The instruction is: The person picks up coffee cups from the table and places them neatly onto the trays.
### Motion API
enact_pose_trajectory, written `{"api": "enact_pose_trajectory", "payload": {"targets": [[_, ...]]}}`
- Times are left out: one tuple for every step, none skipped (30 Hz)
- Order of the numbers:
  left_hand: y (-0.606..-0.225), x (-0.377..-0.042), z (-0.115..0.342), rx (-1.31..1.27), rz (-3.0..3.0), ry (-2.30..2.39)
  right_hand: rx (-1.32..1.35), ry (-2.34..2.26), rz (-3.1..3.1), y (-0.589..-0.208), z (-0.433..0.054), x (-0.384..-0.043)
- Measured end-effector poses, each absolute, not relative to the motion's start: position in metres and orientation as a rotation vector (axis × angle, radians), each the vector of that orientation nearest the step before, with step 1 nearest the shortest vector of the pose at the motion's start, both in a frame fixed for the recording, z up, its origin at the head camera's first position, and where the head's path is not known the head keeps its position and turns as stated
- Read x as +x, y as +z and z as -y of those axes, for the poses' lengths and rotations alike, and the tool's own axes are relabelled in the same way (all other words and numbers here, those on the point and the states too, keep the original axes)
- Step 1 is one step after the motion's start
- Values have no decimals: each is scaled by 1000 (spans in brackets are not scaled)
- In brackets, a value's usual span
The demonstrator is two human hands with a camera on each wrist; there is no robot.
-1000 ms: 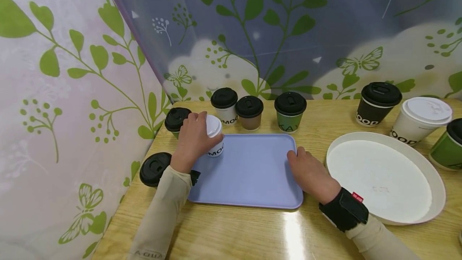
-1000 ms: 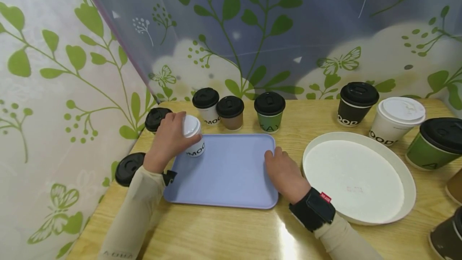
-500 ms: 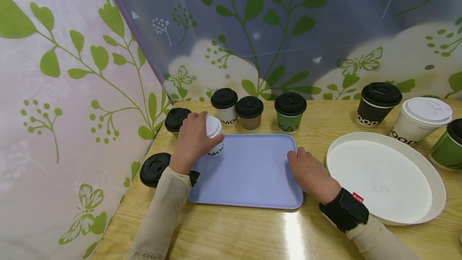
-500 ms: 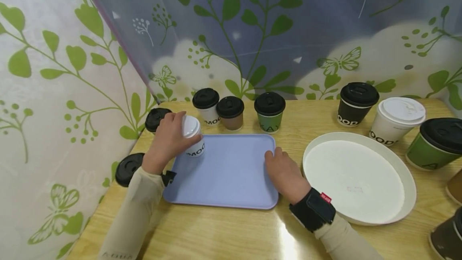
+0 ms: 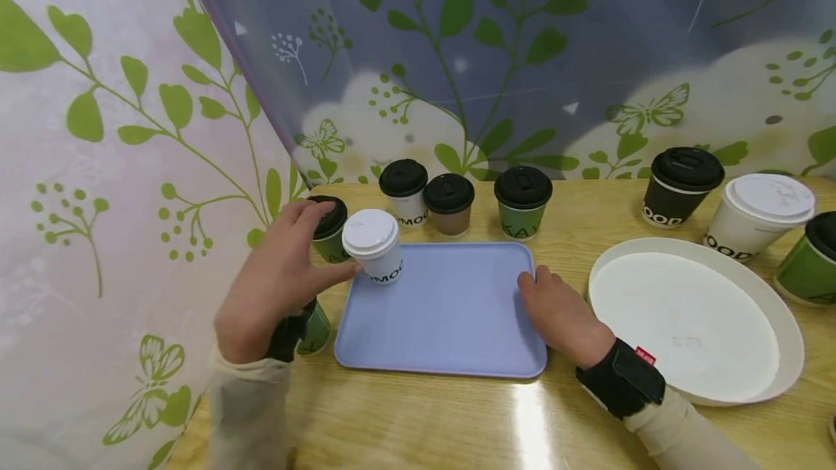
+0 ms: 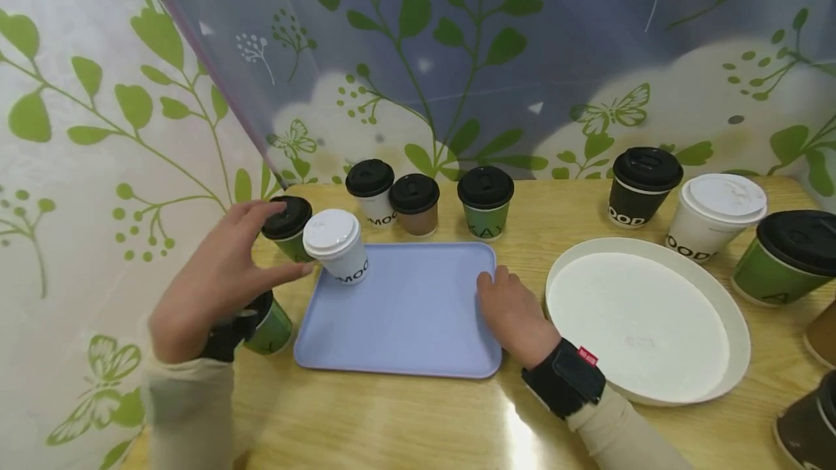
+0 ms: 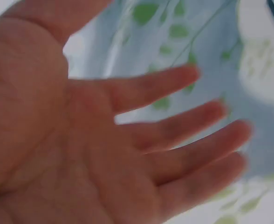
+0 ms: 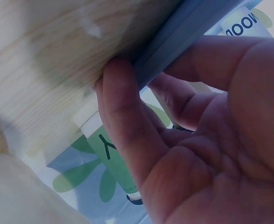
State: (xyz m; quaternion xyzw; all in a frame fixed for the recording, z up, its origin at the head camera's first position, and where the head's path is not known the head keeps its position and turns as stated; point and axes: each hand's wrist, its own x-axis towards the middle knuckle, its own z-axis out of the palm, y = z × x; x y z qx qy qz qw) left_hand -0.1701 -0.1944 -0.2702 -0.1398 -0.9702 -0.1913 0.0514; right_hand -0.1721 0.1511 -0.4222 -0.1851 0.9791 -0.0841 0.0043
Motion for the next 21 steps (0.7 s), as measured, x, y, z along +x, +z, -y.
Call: {"api": "enact_pose_trajectory", "payload": {"targets": [[-265, -164, 202, -410, 2988, -594, -583, -262, -3073, -422, -151, -172], [-261, -159, 210, -384, 3028, -598, -588, -261, -3079, -422, -151, -172], [-258, -156, 218, -356, 3064, -599, -592, -261, -3084, -422, -151, -171], [-256, -154, 225, -321, 3095, -593, -594, -264, -3087, -422, -151, -171], [-255, -152, 233, -286, 3121, -582, -595, -267, -3087, -422, -151, -171], [-255, -151, 240, -252, 3146, -573, -593, -273, -3083, -422, -151, -171], [-255, -151, 246, -226, 3164, -560, -593, -275, -3080, -422, -151, -171], [-256, -152, 252, -208, 3178, -542, -589, -278, -3073, -422, -151, -171], [-257, -153, 256, -194, 3189, -528, -587, -282, -3069, -422, -151, -171], [-259, -153, 259, -182, 3200, -515, -584, -285, -3066, -422, -151, -171], [-261, -154, 261, -176, 3210, -500, -582, -286, -3062, -422, -151, -170], [-263, -155, 263, -182, 3218, -494, -587, -287, -3065, -422, -150, -170], [-265, -155, 263, -194, 3226, -491, -591, -288, -3070, -423, -150, -170], [-268, -156, 263, -199, 3240, -485, -595, -290, -3072, -423, -150, -170], [-270, -156, 263, -201, 3256, -481, -601, -295, -3076, -424, -151, -170], [-272, -157, 263, -206, 3268, -481, -606, -299, -3079, -424, -151, -170], [-274, -157, 262, -215, 3277, -480, -612, -299, -3083, -424, -151, -170], [-275, -157, 262, -219, 3289, -480, -614, -298, -3086, -424, -151, -170], [-276, -158, 262, -222, 3299, -470, -609, -295, -3085, -424, -151, -170], [-277, -159, 262, -225, 3304, -459, -601, -292, -3082, -423, -151, -171], [-278, -160, 262, -229, 3307, -455, -593, -288, -3079, -423, -151, -171]]}}
